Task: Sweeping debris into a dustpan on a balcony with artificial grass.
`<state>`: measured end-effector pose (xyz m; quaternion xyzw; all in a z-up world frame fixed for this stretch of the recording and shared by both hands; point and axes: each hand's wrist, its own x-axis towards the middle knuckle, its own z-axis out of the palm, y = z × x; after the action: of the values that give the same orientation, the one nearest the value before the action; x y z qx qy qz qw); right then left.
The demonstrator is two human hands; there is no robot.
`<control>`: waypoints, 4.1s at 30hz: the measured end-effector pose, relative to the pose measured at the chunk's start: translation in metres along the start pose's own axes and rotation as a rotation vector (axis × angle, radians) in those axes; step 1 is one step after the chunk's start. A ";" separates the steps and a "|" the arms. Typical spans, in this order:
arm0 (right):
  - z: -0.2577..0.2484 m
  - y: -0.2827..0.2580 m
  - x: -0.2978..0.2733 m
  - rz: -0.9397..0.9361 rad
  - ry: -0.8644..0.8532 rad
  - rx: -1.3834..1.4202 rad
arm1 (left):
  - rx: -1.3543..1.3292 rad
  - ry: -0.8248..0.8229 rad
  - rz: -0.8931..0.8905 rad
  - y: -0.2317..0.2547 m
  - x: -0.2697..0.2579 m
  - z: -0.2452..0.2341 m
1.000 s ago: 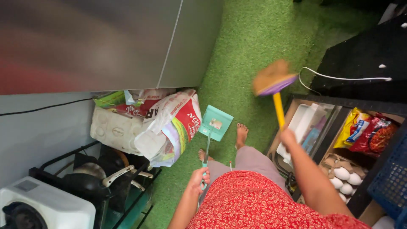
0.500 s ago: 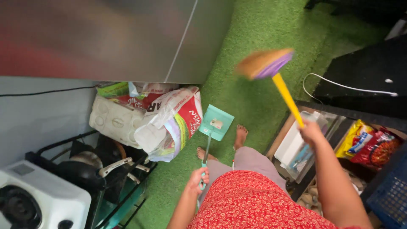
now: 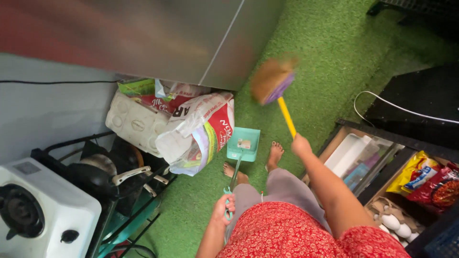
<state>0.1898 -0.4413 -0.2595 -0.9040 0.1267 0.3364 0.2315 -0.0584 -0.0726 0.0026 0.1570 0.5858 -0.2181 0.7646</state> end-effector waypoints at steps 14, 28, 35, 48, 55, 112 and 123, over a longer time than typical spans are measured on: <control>-0.215 0.001 -0.075 -0.020 -0.128 0.052 | -0.100 -0.086 -0.100 0.008 0.004 -0.020; -0.048 -0.037 -0.093 -0.202 -0.146 -0.228 | -0.101 -0.143 -0.033 -0.022 0.022 -0.028; -0.126 0.039 -0.133 -0.156 -0.244 -0.125 | -0.099 -0.145 0.013 -0.021 0.025 -0.072; -0.031 0.004 -0.175 0.172 -0.069 0.026 | -0.121 -0.108 0.058 -0.055 -0.067 -0.203; 0.123 0.087 -0.248 -0.373 -0.164 -0.385 | -0.176 -0.079 0.116 -0.073 -0.041 -0.274; 0.150 -0.359 -0.307 -0.638 -1.013 -0.984 | -1.436 -0.154 0.623 -0.252 -0.122 -0.350; 0.158 -0.402 -0.314 -0.858 -0.991 -1.151 | -1.568 -0.128 0.731 -0.295 -0.114 -0.297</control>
<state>0.0243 0.0071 -0.0216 -0.5996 -0.5298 0.5865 -0.1260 -0.4822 -0.1609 0.0388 -0.2494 0.4356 0.4997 0.7059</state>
